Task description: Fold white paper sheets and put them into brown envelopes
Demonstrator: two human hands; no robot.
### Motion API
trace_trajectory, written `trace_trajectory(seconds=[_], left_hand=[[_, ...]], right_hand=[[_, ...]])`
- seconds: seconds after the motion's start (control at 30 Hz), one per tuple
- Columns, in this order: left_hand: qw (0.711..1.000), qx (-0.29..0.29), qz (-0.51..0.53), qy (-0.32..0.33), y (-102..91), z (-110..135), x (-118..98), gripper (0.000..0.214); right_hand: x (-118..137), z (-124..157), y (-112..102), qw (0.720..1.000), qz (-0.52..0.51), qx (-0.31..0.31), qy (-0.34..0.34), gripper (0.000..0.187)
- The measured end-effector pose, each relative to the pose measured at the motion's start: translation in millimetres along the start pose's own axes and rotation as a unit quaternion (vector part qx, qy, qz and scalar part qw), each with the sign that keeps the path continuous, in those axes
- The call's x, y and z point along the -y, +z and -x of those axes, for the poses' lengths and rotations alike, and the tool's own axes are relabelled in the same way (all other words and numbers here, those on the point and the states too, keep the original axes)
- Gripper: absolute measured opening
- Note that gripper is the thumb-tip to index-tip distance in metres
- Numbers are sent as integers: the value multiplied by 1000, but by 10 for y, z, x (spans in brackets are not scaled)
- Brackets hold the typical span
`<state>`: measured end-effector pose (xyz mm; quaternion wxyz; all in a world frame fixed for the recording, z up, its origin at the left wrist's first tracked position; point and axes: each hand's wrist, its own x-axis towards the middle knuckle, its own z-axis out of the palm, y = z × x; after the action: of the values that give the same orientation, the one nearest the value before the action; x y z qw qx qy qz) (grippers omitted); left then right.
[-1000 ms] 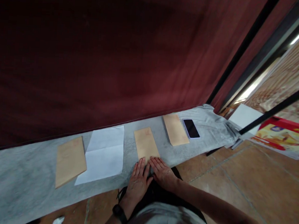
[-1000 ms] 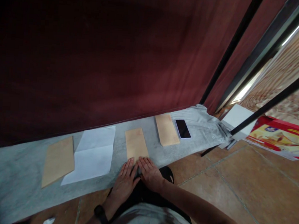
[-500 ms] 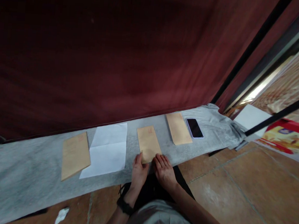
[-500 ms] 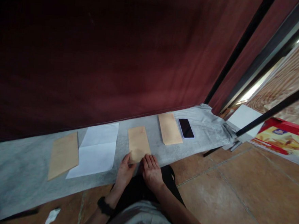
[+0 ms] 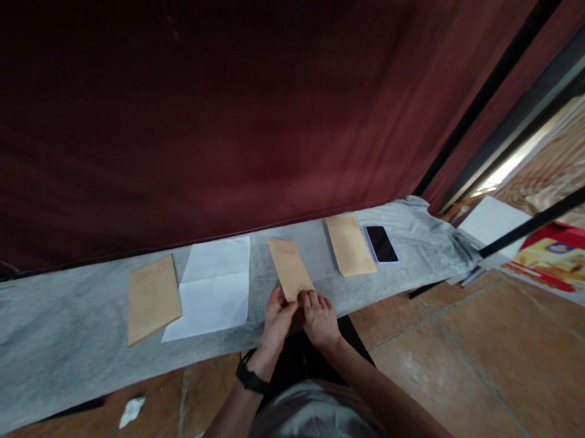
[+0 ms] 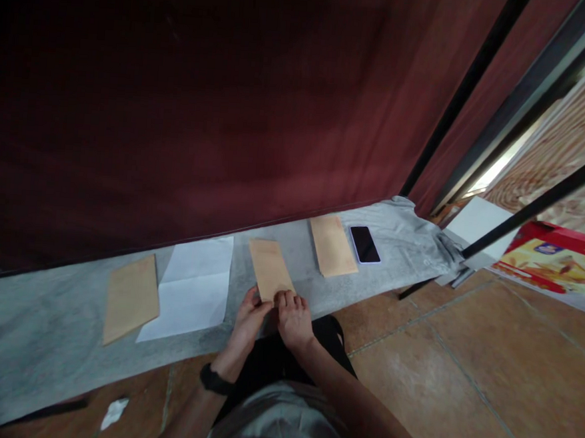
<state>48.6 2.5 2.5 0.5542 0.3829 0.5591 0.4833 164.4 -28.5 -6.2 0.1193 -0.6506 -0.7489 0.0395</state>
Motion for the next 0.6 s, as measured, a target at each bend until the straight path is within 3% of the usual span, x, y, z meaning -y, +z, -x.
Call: trace_trajectory(seconds=[0.1,0.17,0.2,0.3,0.33,0.4,0.5,0.6], left_hand=[[1000,19,1,15,102,30,-114,52],[1000,-3,3,30,123,11,-132,49],[999,-17,3,31,123,-5,-119,48],[1000,-3,-3,2,110,-52,-12,46],[1000,11,-3,-5,106,-68,34,46],[1000,25,0,-6,94,-102,120,48],[1000,9,-16,-1,40,-164,206,57],[997,6,-76,-7,-55,-216,248,59]], right_hand=[[-98,-107,-133,992,-115,-5,55,30],[-145,-171,-155,946,-296,-48,123,27],[-149,-195,-142,898,-405,-69,157,30],[-83,-223,-31,694,-679,-73,229,42],[-45,-220,16,632,-734,-59,243,44],[21,-201,104,540,-799,-26,262,44],[36,-156,189,465,-841,18,274,38],[-67,-75,218,446,-849,58,279,27]])
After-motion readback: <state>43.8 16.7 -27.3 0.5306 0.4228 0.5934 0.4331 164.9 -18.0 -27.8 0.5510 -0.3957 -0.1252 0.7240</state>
